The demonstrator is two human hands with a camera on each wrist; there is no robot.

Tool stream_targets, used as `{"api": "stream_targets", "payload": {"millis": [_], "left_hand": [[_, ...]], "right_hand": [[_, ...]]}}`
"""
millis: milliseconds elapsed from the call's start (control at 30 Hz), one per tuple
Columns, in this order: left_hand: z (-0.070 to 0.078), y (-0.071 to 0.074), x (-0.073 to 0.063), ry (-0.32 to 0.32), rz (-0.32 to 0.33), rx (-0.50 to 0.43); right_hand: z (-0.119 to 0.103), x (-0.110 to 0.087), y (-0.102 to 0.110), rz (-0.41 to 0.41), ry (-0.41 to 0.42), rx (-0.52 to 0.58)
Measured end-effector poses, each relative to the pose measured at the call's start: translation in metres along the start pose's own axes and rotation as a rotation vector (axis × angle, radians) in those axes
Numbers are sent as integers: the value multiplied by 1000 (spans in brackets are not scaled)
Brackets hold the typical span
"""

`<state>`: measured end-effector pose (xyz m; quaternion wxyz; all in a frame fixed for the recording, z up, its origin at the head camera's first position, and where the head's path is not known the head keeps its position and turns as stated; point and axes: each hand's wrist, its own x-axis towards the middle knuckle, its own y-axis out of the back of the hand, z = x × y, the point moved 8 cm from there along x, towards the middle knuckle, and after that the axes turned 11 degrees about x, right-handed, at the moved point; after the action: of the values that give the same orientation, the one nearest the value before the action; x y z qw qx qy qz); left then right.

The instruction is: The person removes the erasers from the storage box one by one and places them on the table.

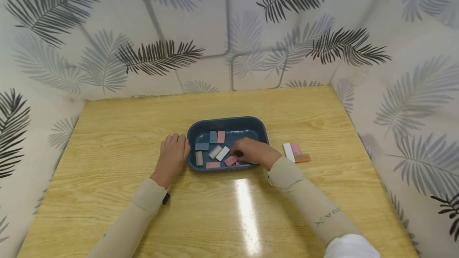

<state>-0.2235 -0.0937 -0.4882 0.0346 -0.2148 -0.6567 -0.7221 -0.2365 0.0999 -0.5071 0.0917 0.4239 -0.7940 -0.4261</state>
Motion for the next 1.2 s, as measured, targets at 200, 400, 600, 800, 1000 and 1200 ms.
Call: {"api": "stream_targets", "payload": {"millis": [200,400,600,800,1000,1200], "left_hand": [[0,-1,1,11,-8,-13],[1,3,2,1,28,1],[1,3,0,8,7,-14],[4,2,0,5,9,-17],[3,0,-1,7,17,-27],[2,-1,0,7,14,-34]], "right_hand": [[5,-2,3,8,-31,-2],[10,-5,7,51,-29,-27],[12,-8,7,82,-14,-47],[7,-24,17,158,-6,-117],[3,-54,38,291,1,-9],[12,-85,54,362,-85,118]]}}
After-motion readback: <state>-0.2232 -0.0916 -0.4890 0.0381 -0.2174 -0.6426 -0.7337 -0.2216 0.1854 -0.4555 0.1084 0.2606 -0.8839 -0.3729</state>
